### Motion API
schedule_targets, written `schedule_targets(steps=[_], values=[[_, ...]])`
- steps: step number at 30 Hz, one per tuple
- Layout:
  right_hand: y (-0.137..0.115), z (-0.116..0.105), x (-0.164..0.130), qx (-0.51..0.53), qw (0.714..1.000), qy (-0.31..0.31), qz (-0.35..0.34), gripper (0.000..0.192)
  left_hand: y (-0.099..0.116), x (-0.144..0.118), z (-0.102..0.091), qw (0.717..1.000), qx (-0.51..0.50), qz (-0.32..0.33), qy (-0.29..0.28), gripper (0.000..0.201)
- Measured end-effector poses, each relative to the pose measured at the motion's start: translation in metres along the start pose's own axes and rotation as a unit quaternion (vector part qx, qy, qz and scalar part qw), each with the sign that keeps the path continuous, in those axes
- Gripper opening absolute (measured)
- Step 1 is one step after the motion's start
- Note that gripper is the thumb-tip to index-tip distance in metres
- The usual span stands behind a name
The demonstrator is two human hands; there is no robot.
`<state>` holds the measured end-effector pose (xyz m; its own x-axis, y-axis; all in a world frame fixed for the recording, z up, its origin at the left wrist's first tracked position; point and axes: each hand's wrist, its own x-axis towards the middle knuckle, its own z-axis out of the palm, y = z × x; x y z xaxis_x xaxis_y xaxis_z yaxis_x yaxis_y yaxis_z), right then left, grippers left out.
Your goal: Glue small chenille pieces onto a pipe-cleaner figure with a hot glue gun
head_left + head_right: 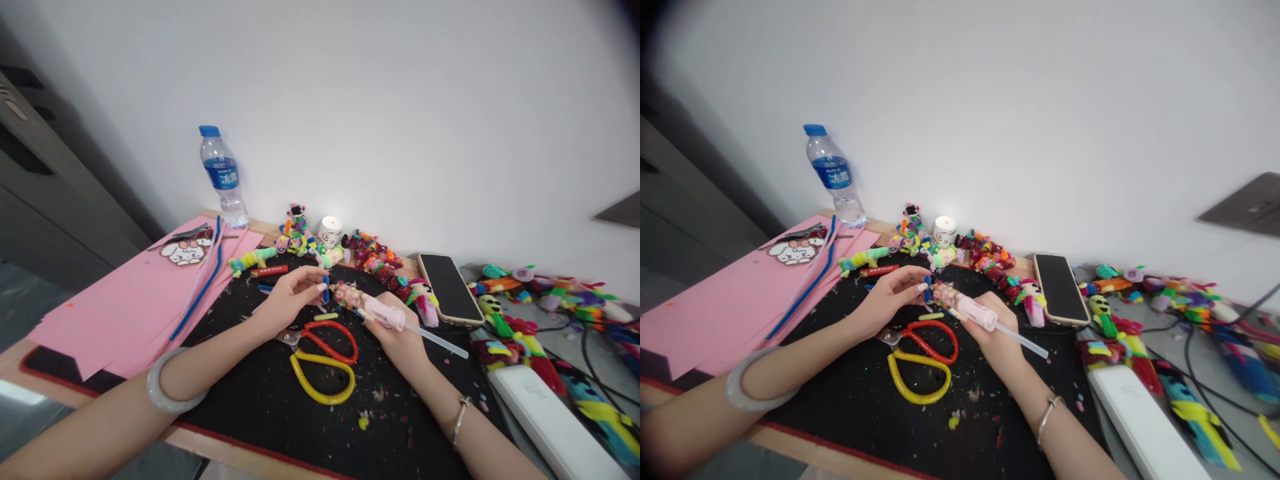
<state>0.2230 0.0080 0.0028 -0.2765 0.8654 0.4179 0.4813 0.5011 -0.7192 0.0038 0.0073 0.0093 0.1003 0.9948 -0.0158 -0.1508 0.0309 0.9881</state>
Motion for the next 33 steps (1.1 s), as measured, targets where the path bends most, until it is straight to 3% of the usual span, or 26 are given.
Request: schedule_targets(steps=[33], values=[[-0.0063,0.0004,0.0005,-0.024,0.999,-0.015,-0.027,0.025,-0.004,0.0032,-0.0042,0.999,-0.019,0.034,0.033,0.028]])
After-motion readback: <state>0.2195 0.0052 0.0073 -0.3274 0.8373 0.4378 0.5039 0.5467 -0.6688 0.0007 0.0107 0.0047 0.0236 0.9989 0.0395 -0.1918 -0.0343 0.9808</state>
